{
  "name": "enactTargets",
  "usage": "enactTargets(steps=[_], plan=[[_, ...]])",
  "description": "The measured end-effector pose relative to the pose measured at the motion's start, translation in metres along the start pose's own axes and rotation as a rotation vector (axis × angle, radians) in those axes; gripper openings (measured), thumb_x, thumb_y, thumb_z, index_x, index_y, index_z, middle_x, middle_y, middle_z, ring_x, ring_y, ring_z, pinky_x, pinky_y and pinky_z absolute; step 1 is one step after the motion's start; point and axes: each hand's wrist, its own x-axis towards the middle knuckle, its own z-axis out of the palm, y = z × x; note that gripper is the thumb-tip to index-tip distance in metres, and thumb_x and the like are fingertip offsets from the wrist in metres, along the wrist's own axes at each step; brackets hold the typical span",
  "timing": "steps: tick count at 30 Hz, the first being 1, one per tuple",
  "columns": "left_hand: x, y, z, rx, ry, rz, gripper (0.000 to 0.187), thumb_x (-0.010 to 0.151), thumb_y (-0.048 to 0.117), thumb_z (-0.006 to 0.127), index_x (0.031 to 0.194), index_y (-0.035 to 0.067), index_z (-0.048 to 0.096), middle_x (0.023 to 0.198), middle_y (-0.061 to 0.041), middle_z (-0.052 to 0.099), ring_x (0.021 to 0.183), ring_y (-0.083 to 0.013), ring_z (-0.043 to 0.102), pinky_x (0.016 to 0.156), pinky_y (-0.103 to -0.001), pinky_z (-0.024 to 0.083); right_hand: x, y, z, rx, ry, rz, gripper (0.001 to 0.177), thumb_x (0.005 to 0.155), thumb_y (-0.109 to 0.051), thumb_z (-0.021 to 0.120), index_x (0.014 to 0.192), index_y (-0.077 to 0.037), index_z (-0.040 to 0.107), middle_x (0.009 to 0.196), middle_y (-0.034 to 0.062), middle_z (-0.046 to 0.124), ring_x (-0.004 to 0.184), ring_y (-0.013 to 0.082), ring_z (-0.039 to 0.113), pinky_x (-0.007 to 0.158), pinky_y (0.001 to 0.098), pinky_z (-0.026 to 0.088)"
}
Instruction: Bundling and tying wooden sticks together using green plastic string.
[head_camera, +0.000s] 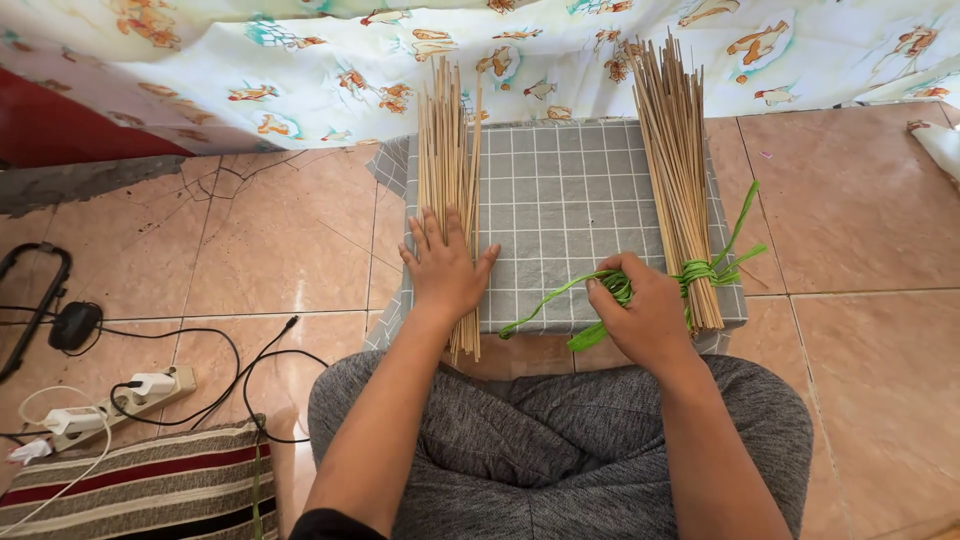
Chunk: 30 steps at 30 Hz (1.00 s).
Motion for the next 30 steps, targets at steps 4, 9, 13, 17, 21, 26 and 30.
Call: enactTargets(steps=[4,9,13,17,21,26,30], plan=[[-0.002,0.000,-0.001,-0.050,0.042,0.023,0.088,0.099,0.053,0.058,0.157,-0.007,0.031,0.159,-0.042,0.021,0.148,-0.0617,0.015,0.110,-0.080,0.015,0.003,-0.001,0.002,-0.008,0.009,-0.001,0.015,0.087,-0.026,0.075,0.094,-0.013,0.074,0.072,0.0166,0.073,0.074,0.0372,0.073,0.067,0.0443,0.056],[0.004,-0.007,0.019,0.045,0.034,0.043,0.096,0.094,0.059,0.060,0.159,-0.003,0.026,0.161,-0.040,0.016,0.148,-0.0621,0.012,0.107,-0.084,0.014,0.004,0.008,-0.003,0.078,0.065,0.050,0.012,0.089,-0.013,0.072,0.099,-0.007,0.075,0.068,0.0165,0.071,0.058,0.0305,0.067,0.059,0.0428,0.052],[-0.001,0.001,0.006,-0.018,0.162,0.073,0.093,0.098,0.059,0.056,0.159,-0.004,0.027,0.158,-0.043,0.019,0.146,-0.0652,0.013,0.103,-0.087,0.014,0.009,0.005,-0.003,0.209,0.171,0.050,0.017,0.093,-0.006,0.070,0.110,-0.003,0.071,0.063,0.0126,0.066,0.053,0.0216,0.062,0.054,0.0346,0.049],[-0.010,0.014,-0.015,-0.201,0.384,0.168,0.079,0.105,0.051,0.054,0.159,-0.001,0.028,0.154,-0.041,0.028,0.146,-0.0644,0.017,0.101,-0.089,0.009,0.026,0.006,0.000,0.476,0.383,-0.053,0.019,0.105,-0.008,0.065,0.120,0.002,0.062,0.083,0.0137,0.065,0.062,0.0163,0.062,0.060,0.0309,0.056],[-0.011,0.008,-0.006,-0.239,0.409,0.159,0.076,0.104,0.052,0.056,0.156,0.000,0.034,0.151,-0.039,0.034,0.145,-0.0636,0.021,0.100,-0.089,0.011,0.057,0.005,0.007,0.735,0.585,-0.190,0.023,0.109,-0.019,0.065,0.120,-0.001,0.058,0.091,0.0134,0.064,0.062,0.0161,0.063,0.059,0.0304,0.058],[-0.003,-0.001,0.005,-0.109,0.324,0.115,0.080,0.100,0.052,0.060,0.155,-0.001,0.035,0.152,-0.040,0.033,0.145,-0.0626,0.020,0.101,-0.087,0.016,0.067,0.004,0.019,0.622,0.571,-0.246,0.019,0.111,-0.018,0.060,0.125,-0.005,0.055,0.101,0.0117,0.064,0.076,0.0152,0.067,0.067,0.0277,0.057],[0.010,-0.015,0.036,0.040,0.115,0.074,0.092,0.090,0.052,0.071,0.157,0.002,0.033,0.159,-0.039,0.021,0.147,-0.0617,0.017,0.104,-0.085,0.019,0.057,0.012,0.035,0.004,0.089,0.151,0.048,0.096,-0.036,0.075,0.129,-0.002,0.066,0.119,0.0230,0.066,0.108,0.0419,0.068,0.095,0.0553,0.051]])
